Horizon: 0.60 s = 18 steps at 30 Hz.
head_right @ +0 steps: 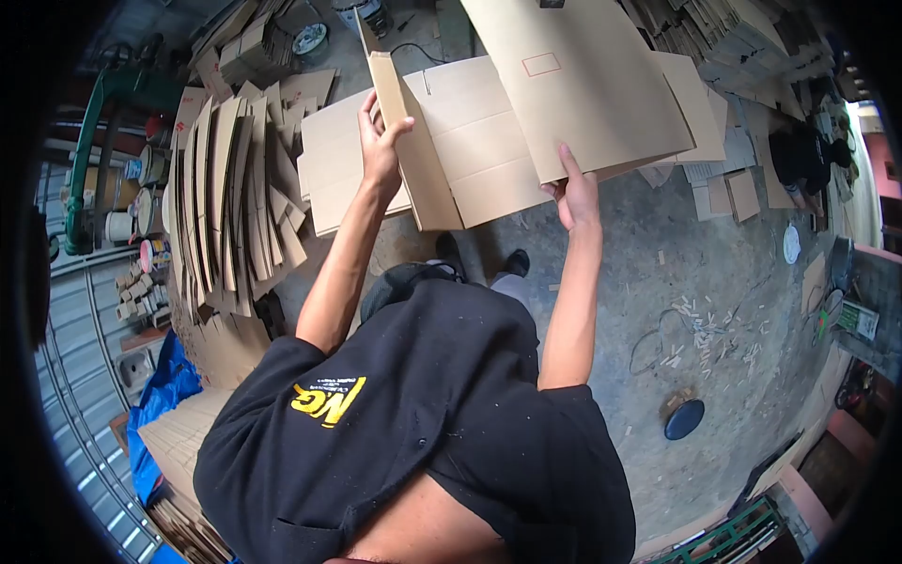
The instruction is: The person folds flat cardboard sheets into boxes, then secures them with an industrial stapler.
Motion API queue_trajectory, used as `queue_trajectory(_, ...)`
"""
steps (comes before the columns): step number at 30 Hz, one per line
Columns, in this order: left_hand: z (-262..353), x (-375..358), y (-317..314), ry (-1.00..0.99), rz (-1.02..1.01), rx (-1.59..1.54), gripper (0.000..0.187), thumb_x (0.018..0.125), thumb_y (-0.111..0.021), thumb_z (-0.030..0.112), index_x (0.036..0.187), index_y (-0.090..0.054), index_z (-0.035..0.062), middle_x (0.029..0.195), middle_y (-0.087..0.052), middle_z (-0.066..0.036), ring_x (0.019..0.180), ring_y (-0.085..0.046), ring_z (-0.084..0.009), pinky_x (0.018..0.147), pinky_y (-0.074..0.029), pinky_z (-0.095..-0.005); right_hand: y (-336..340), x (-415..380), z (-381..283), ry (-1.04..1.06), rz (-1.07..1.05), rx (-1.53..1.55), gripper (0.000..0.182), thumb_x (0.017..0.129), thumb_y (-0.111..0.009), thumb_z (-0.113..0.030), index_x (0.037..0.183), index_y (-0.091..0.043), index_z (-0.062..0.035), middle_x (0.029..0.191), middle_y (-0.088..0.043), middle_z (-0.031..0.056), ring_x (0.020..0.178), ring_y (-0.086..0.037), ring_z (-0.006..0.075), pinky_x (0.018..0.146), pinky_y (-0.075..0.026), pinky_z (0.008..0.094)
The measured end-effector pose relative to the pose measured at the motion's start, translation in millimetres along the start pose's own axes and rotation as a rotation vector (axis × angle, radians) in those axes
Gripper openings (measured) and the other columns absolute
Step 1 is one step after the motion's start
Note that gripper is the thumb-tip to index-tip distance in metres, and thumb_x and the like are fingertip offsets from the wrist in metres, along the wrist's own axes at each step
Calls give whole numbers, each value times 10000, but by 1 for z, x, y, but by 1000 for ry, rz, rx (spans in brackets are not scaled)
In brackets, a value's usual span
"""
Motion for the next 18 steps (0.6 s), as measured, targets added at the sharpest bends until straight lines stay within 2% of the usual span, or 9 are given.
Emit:
queue_trajectory(2, 2, -1, 5, 17, 9, -10, 844, 782, -709, 46, 1502, -268, 55, 1365, -494, -159, 1184, -530, -242, 988, -474, -370, -23, -15, -3, -69, -36, -19, 449, 1014, -550, -390, 1260, -565, -15, 969, -716, 156, 647, -681, 183, 472, -548, 249)
queue_trajectory(5, 11, -4, 10, -35, 57, -36, 797, 772, -700, 27, 1479, -332, 18, 1354, -518, -133, 1178, -542, -217, 976, -481, -353, -38, -20, 9, -138, -168, 90, 470, 1017, -542, -409, 1255, -563, -4, 953, -718, 177, 597, -644, 159, 446, -500, 233)
queue_trajectory(6, 10, -4, 11, -16, 63, -82, 812, 767, -697, -2, 1488, -326, -1, 1393, -502, -139, 1216, -528, -222, 1006, -462, -342, -42, -21, 7, -113, -137, 72, 387, 1007, -585, -339, 1217, -573, -14, 923, -712, 169, 551, -588, 131, 433, -435, 215)
queue_trajectory(7, 10, -6, 12, 3, 69, -128, 826, 761, -694, -31, 1497, -319, -20, 1431, -485, -145, 1255, -514, -228, 1036, -443, -331, -40, -20, 7, -103, -155, 67, 387, 1007, -585, -339, 1217, -573, -14, 923, -712, 169, 551, -588, 131, 433, -435, 215)
queue_trajectory(9, 13, -7, 11, -23, 76, -150, 831, 759, -685, -48, 1505, -317, -22, 1419, -503, -137, 1245, -528, -226, 1027, -453, -324, -30, -16, -12, 105, -6, 67, 289, 965, -654, -209, 1162, -578, -12, 858, -688, 136, 577, -597, 131, 444, -404, 217)
queue_trajectory(10, 14, -8, 9, -33, 82, -145, 820, 760, -678, -52, 1502, -329, -21, 1409, -512, -132, 1248, -525, -224, 1028, -454, -329, -22, -16, -27, 168, 87, 150, 280, 916, -698, -111, 1150, -579, -16, 855, -667, 121, 558, -532, 107, 442, -368, 212)
queue_trajectory(14, 36, -17, -10, -26, 67, -107, 764, 766, -668, -21, 1478, -394, -6, 1312, -587, -113, 1122, -604, -196, 945, -508, -310, 22, -30, -86, 265, 112, 268, 228, 917, -692, -121, 1095, -593, -19, 844, -657, 124, 544, -467, 83, 452, -347, 213)
queue_trajectory(16, 58, -22, -29, 14, 49, -111, 709, 776, -674, 24, 1448, -451, 1, 1225, -639, -111, 1021, -653, -180, 883, -542, -293, 44, -39, -108, 359, 161, 309, 204, 913, -684, -101, 1072, -595, -10, 865, -625, 86, 570, -446, 78, 471, -343, 232)
queue_trajectory(18, 71, -26, -53, 10, 0, -124, 710, 779, -665, 18, 1454, -446, 9, 1205, -635, -95, 989, -638, -166, 861, -535, -288, 61, -41, -118, 401, 169, 303, 227, 902, -694, -89, 1096, -598, -21, 929, -632, 66, 626, -493, 87, 490, -362, 237)
Point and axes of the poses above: each hand's wrist, its own x-axis towards the middle knuckle, its own y-axis out of the back of the hand, z = x × y, the point moved 5 cm from there along x, towards the middle knuckle
